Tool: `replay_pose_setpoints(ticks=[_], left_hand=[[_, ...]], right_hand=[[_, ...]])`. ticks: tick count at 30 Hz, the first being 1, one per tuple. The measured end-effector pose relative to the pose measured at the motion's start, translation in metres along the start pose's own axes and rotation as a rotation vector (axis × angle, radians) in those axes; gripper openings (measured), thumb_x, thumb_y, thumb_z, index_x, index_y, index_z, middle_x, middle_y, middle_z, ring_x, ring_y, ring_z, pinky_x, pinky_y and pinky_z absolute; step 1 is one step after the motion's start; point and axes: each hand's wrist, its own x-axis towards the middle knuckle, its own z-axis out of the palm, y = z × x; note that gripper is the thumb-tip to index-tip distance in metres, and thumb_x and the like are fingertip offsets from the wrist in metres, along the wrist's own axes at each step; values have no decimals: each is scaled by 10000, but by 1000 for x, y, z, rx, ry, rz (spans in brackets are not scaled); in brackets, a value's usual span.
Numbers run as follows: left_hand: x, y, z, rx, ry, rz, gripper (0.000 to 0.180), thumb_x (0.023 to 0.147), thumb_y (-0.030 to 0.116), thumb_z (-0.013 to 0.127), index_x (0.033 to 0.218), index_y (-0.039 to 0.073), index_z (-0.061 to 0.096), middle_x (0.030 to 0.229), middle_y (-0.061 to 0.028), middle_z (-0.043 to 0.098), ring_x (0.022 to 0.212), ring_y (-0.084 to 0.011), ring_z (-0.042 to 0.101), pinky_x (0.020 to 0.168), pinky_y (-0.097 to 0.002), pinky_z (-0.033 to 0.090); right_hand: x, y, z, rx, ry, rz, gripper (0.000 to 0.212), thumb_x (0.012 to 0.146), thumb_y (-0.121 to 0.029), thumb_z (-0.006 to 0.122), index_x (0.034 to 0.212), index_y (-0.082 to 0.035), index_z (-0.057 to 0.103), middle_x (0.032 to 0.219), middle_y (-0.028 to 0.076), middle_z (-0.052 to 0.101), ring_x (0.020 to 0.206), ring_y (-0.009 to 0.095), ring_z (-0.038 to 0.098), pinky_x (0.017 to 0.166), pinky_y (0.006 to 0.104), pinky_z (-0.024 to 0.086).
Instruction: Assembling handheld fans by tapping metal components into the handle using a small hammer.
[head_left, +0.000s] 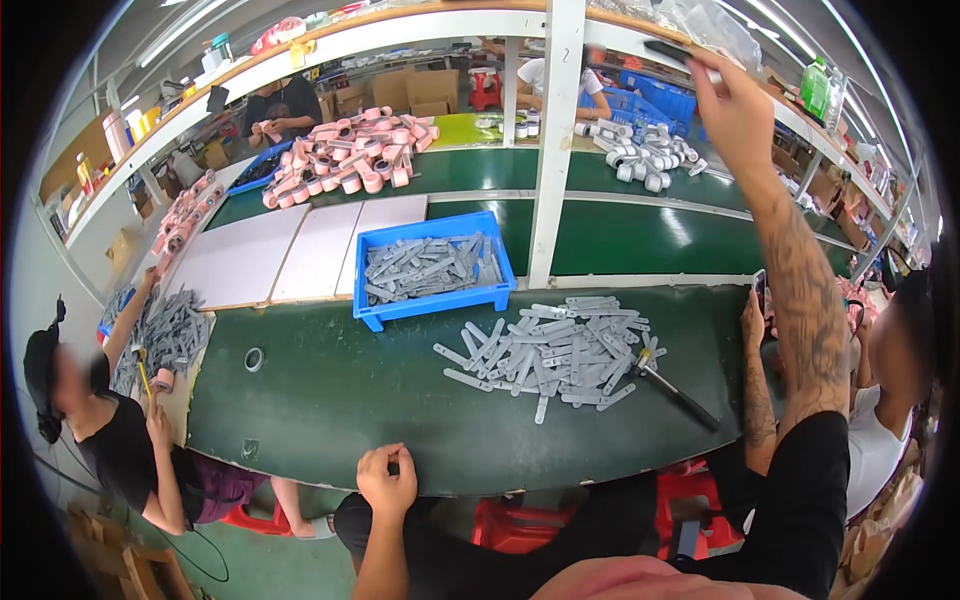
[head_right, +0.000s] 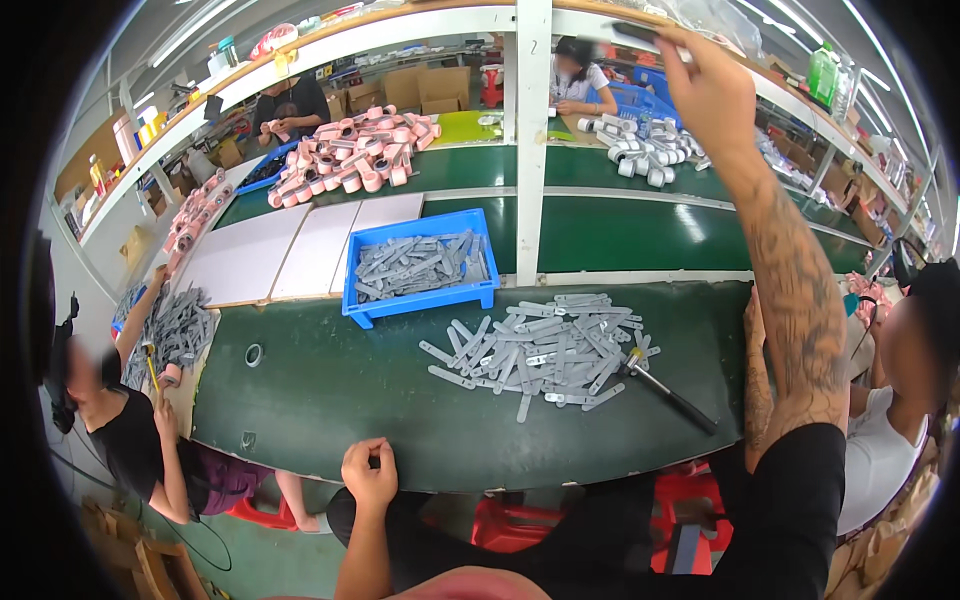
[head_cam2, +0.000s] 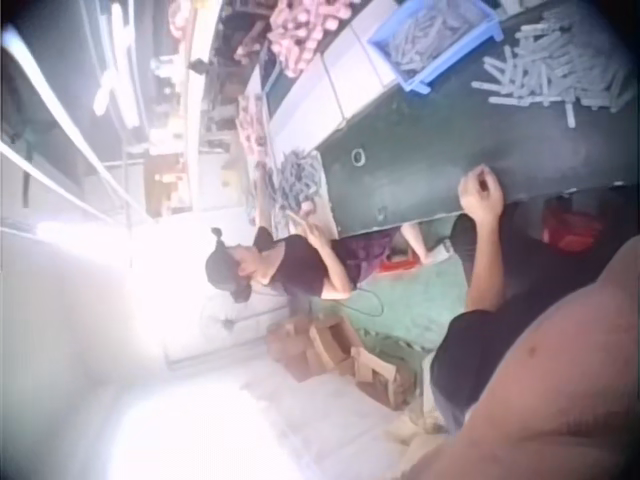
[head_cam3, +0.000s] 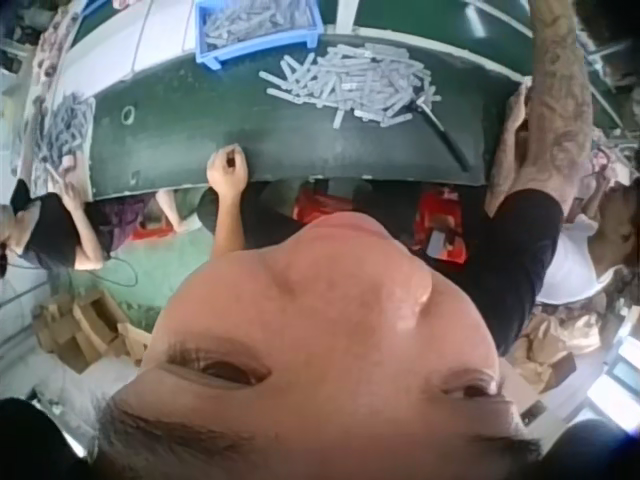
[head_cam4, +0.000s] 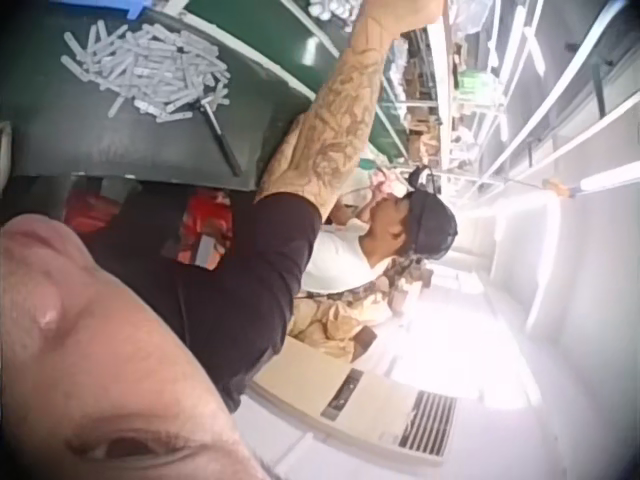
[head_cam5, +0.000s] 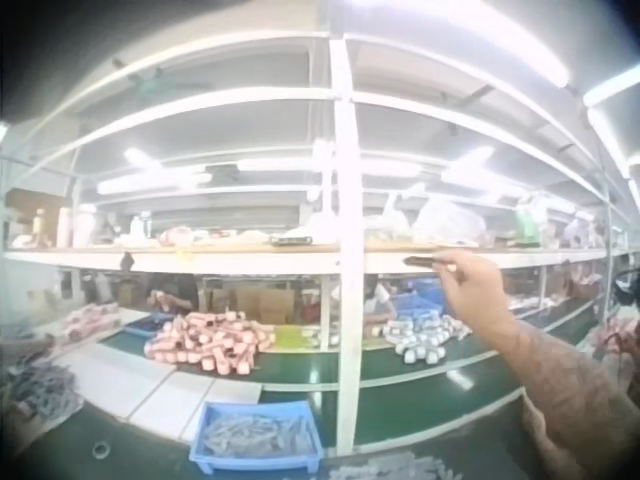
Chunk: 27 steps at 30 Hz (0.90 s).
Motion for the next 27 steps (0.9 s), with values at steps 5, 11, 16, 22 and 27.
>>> replay_pose_setpoints(ticks=[5, 11, 16, 22, 27], left_hand=[[-3, -4, -1, 11, 9, -3, 50, 861, 50, 787, 893, 80, 763, 729, -51, 718, 701, -295, 680, 717, -434, 524], [1, -5, 1, -21, 36, 43, 77, 844, 26, 785, 877, 82, 744, 714, -40, 695, 668, -280, 657, 685, -427, 502], [-1, -6, 3, -24, 35, 49, 87, 838, 11, 776, 869, 80, 733, 701, -34, 679, 651, -270, 644, 670, -417, 491], [-5, -7, 2, -30, 38, 57, 85, 841, 7, 771, 868, 75, 728, 698, -42, 678, 647, -278, 642, 656, -426, 488], [-7, -5, -10, -7, 33, 44, 70, 849, 9, 767, 853, 66, 727, 698, -56, 677, 653, -289, 643, 654, -432, 488]], right_hand=[[71, 23, 29, -120, -39, -49, 259, 983, -283, 822, 1165, -99, 818, 1022, 109, 793, 854, 275, 749, 790, 378, 582], [82, 28, 37, 871, -102, -66, 164, 944, -245, 765, 1055, -160, 852, 1064, 143, 805, 1042, 390, 739, 937, 482, 578], [80, 28, 61, -435, -313, 151, 229, 926, -200, 719, 1108, -124, 835, 1088, 222, 791, 1093, 439, 722, 1001, 543, 557], [74, 40, 80, -354, -368, 180, 424, 879, -128, 656, 1293, -90, 739, 1201, 268, 754, 1203, 473, 674, 1064, 549, 526], [63, 55, 87, -277, -399, 233, 609, 840, -68, 604, 1447, -61, 658, 1295, 307, 723, 1295, 501, 634, 1116, 554, 500]])
